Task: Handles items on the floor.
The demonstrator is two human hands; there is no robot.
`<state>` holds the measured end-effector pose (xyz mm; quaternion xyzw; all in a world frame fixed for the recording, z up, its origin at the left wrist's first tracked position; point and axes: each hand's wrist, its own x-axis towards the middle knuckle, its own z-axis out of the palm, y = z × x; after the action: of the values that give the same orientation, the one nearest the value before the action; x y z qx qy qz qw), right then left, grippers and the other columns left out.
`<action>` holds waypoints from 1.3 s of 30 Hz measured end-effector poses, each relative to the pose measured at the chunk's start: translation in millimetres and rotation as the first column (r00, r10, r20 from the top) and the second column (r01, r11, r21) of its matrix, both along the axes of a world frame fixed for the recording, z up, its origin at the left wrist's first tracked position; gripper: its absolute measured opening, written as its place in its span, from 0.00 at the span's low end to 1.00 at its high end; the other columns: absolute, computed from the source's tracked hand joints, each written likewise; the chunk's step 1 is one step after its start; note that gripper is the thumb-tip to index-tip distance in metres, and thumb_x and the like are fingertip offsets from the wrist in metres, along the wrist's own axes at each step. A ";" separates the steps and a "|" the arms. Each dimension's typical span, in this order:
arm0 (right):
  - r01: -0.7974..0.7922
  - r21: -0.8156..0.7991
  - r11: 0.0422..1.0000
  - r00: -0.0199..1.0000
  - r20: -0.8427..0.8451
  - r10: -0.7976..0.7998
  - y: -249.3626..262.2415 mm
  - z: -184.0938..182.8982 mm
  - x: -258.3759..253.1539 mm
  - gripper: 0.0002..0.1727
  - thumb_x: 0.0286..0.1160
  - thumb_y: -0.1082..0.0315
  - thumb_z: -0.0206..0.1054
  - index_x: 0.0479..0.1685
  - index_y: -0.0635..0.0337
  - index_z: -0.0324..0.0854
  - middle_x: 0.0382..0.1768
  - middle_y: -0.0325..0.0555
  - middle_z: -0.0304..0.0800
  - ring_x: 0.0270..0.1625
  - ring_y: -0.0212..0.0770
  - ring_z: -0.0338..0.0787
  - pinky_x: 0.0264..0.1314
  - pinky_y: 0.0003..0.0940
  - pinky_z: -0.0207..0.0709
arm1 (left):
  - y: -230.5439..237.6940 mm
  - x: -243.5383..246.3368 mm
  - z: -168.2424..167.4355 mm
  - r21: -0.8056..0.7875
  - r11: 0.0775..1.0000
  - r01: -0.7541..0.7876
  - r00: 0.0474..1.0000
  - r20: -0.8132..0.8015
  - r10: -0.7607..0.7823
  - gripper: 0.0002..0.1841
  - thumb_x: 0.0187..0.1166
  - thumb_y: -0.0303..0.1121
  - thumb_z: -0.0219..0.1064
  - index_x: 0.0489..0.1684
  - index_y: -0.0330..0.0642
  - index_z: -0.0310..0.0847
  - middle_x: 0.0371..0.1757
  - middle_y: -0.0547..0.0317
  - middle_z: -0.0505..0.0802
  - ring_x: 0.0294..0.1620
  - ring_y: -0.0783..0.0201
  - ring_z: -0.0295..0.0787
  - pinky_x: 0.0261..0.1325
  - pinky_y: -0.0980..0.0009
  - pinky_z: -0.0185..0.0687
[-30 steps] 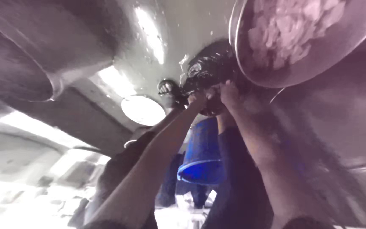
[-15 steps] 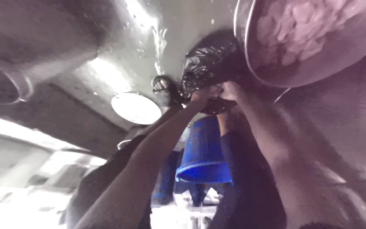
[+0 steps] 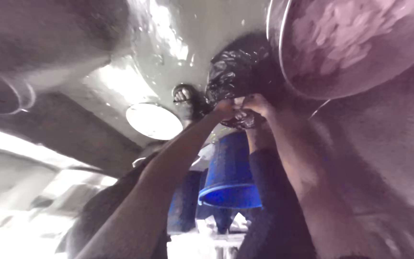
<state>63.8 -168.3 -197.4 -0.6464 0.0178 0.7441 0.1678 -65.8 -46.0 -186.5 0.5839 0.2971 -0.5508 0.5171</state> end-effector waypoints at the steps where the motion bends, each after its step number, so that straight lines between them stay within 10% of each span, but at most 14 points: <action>1: 0.027 0.020 0.999 1.000 0.010 -0.027 -1.6 2.9 -0.8 0.22 0.61 0.73 0.81 0.56 0.70 0.84 0.50 0.55 0.91 0.51 0.44 0.89 0.61 0.46 0.83 | -0.2 1.9 3.6 0.001 1.000 -0.027 1.000 0.006 0.026 0.22 0.82 0.40 0.70 0.69 0.37 0.83 0.67 0.35 0.88 0.71 0.38 0.84 0.76 0.36 0.72; 17: 0.052 0.017 0.999 0.997 0.064 -0.053 -7.1 108.7 20.5 0.36 0.61 0.69 0.83 0.74 0.62 0.75 0.58 0.58 0.89 0.55 0.50 0.91 0.59 0.52 0.85 | -15.6 34.0 101.4 0.118 0.968 -0.223 0.974 0.070 0.215 0.28 0.69 0.28 0.78 0.70 0.29 0.79 0.66 0.32 0.88 0.70 0.39 0.85 0.77 0.41 0.75; 20: 0.012 0.017 1.000 0.998 0.067 -0.013 0.2 137.3 24.1 0.41 0.61 0.66 0.83 0.81 0.55 0.72 0.65 0.59 0.87 0.61 0.54 0.89 0.64 0.57 0.84 | -15.8 31.8 127.1 0.143 0.952 -0.270 0.960 0.116 0.255 0.43 0.64 0.29 0.82 0.84 0.33 0.65 0.73 0.31 0.83 0.75 0.38 0.80 0.79 0.42 0.75; 23: -0.015 -0.023 1.000 0.997 0.076 0.017 8.0 183.1 33.7 0.38 0.67 0.66 0.80 0.81 0.54 0.71 0.55 0.59 0.88 0.42 0.49 0.88 0.43 0.48 0.84 | -18.2 31.7 154.8 0.163 0.927 -0.339 0.935 0.173 0.311 0.57 0.61 0.24 0.83 0.95 0.49 0.47 0.87 0.32 0.66 0.82 0.36 0.72 0.77 0.40 0.76; 27: 0.050 -0.022 0.999 0.997 0.059 -0.048 -5.5 208.6 35.9 0.54 0.61 0.69 0.83 0.92 0.43 0.56 0.68 0.65 0.82 0.52 0.57 0.89 0.48 0.54 0.84 | -16.4 41.5 201.3 0.170 0.957 -0.234 0.961 0.187 0.201 0.43 0.68 0.28 0.79 0.88 0.39 0.61 0.87 0.31 0.67 0.84 0.39 0.70 0.81 0.44 0.72; 29: 0.116 0.059 0.992 0.991 0.055 -0.119 -2.6 238.1 54.2 0.54 0.58 0.75 0.82 0.91 0.47 0.57 0.73 0.63 0.79 0.61 0.55 0.87 0.56 0.54 0.85 | -15.1 55.6 224.4 0.155 0.951 -0.267 0.946 0.231 0.227 0.42 0.66 0.28 0.79 0.86 0.37 0.63 0.82 0.30 0.74 0.80 0.40 0.76 0.79 0.45 0.75; 34: 0.200 0.041 0.979 0.947 0.246 -0.204 -14.8 300.5 121.3 0.48 0.62 0.74 0.80 0.89 0.47 0.61 0.58 0.57 0.88 0.45 0.46 0.89 0.41 0.43 0.85 | -13.5 132.5 268.1 0.018 0.896 -0.444 0.747 0.559 0.359 0.51 0.60 0.21 0.82 0.92 0.47 0.58 0.76 0.37 0.82 0.72 0.44 0.84 0.74 0.42 0.80; 39: 0.380 0.156 0.912 0.772 0.489 -0.406 -5.7 270.5 195.9 0.50 0.67 0.70 0.77 0.93 0.45 0.53 0.61 0.51 0.83 0.36 0.36 0.83 0.32 0.33 0.79 | 5.1 233.0 262.4 0.085 0.930 -0.358 0.785 0.567 0.251 0.57 0.65 0.24 0.82 0.97 0.54 0.44 0.92 0.30 0.57 0.74 0.33 0.80 0.71 0.45 0.83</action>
<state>259.7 -174.0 73.2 -0.7978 0.0893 0.4944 0.3334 167.2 -40.9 75.8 0.7066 0.2782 -0.2396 0.6049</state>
